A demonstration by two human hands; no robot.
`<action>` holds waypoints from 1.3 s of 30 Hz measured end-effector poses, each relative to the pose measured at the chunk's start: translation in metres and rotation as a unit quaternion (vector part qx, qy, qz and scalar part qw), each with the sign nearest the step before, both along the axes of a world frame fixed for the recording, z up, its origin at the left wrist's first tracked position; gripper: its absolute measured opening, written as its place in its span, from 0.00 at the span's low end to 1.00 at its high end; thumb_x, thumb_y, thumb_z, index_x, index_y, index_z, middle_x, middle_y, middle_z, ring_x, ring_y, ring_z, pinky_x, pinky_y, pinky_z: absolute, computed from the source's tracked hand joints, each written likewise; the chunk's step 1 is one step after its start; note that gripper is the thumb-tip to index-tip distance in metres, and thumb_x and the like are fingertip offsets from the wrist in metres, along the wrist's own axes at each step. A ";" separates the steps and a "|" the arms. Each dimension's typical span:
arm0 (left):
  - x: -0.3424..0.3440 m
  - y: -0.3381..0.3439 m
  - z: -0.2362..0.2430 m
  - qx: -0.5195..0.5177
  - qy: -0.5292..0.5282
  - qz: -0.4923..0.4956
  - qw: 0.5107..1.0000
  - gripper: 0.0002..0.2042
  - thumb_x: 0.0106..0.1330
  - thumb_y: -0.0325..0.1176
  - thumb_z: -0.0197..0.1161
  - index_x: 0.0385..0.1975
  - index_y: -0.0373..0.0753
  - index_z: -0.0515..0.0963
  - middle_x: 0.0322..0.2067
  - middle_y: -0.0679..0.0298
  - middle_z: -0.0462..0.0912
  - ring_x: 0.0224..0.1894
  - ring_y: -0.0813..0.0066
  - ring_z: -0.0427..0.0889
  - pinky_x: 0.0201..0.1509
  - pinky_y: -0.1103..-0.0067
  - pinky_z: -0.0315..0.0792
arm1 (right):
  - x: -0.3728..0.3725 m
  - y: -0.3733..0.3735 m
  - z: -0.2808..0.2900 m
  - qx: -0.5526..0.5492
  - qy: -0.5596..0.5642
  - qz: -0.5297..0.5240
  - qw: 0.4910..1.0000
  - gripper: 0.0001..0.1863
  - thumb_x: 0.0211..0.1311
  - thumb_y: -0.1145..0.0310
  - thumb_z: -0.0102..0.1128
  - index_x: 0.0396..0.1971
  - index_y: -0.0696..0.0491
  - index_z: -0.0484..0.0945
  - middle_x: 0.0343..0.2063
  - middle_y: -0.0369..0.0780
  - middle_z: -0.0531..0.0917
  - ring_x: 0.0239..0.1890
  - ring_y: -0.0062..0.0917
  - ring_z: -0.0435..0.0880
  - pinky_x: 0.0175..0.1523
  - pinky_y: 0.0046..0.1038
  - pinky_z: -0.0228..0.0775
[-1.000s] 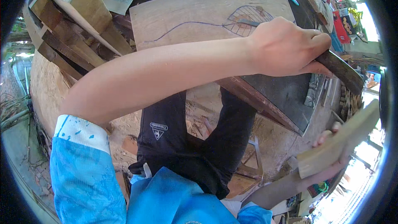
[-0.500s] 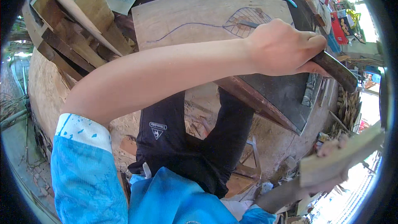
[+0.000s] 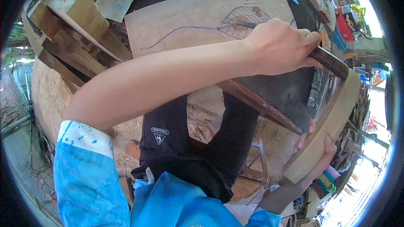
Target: Drawing a design and carving a leaf pattern into a wooden block using a chisel.
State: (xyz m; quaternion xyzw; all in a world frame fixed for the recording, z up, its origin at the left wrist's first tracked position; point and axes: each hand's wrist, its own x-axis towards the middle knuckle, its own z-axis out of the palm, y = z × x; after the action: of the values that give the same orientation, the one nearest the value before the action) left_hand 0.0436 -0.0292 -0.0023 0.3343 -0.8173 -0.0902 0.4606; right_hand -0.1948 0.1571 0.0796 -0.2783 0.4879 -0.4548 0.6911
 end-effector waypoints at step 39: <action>0.003 0.000 -0.004 -0.024 -0.059 -0.004 0.998 0.24 0.73 0.60 0.55 0.41 0.41 0.73 0.32 0.62 0.83 0.32 0.57 0.88 0.29 0.65 0.82 | -0.001 -0.001 0.002 -0.238 0.090 -0.105 0.961 0.38 0.71 0.55 0.54 0.65 0.67 0.50 0.46 0.53 0.67 0.33 0.40 0.81 0.30 0.37 0.83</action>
State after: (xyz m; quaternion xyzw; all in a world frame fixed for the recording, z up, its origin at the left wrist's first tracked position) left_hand 0.0465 -0.0294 -0.0065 0.3252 -0.8462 -0.0525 0.4188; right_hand -0.1960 0.1557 0.0811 -0.4218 0.4517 -0.6011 0.5067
